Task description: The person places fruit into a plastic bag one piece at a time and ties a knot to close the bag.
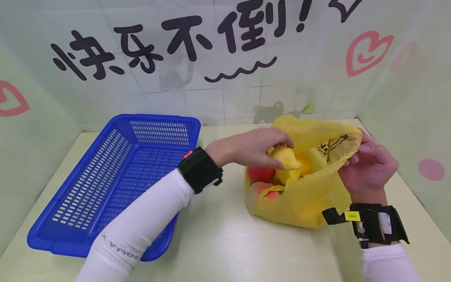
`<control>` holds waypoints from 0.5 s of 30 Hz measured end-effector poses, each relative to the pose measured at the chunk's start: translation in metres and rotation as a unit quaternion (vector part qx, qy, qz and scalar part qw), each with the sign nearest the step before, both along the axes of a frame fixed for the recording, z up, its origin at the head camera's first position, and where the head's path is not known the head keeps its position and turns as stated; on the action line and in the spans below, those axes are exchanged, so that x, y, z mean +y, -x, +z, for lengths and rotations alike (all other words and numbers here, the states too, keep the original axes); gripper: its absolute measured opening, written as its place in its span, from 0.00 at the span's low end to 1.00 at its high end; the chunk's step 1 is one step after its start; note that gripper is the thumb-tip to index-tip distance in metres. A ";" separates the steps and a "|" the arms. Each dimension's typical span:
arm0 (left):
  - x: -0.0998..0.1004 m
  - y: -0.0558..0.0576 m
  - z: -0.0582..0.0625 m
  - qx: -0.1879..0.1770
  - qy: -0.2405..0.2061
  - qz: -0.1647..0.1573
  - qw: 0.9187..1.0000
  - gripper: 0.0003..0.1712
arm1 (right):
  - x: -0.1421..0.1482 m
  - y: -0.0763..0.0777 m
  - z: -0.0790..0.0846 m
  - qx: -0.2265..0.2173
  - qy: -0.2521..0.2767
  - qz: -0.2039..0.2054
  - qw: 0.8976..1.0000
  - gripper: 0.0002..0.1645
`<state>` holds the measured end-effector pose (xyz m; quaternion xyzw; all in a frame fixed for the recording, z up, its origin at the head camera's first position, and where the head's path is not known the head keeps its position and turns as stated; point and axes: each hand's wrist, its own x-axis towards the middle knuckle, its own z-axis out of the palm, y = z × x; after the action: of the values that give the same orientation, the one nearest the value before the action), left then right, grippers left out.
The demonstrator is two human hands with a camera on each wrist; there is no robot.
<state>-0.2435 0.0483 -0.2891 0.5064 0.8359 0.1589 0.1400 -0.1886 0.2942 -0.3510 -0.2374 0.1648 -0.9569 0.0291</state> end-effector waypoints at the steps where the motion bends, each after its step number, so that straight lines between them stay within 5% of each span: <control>1: 0.004 -0.001 -0.003 0.001 0.006 -0.004 1.000 0.24 | 0.000 0.000 0.000 0.000 -0.001 0.002 1.000 0.14; 15: 0.046 -0.013 -0.018 0.028 0.068 -0.029 0.997 0.28 | 0.000 -0.001 -0.002 -0.003 -0.004 -0.010 1.000 0.15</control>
<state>-0.2307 0.0943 -0.3067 0.5243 0.8332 0.0834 0.1546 -0.1873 0.2947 -0.3531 -0.2326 0.1711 -0.9572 0.0213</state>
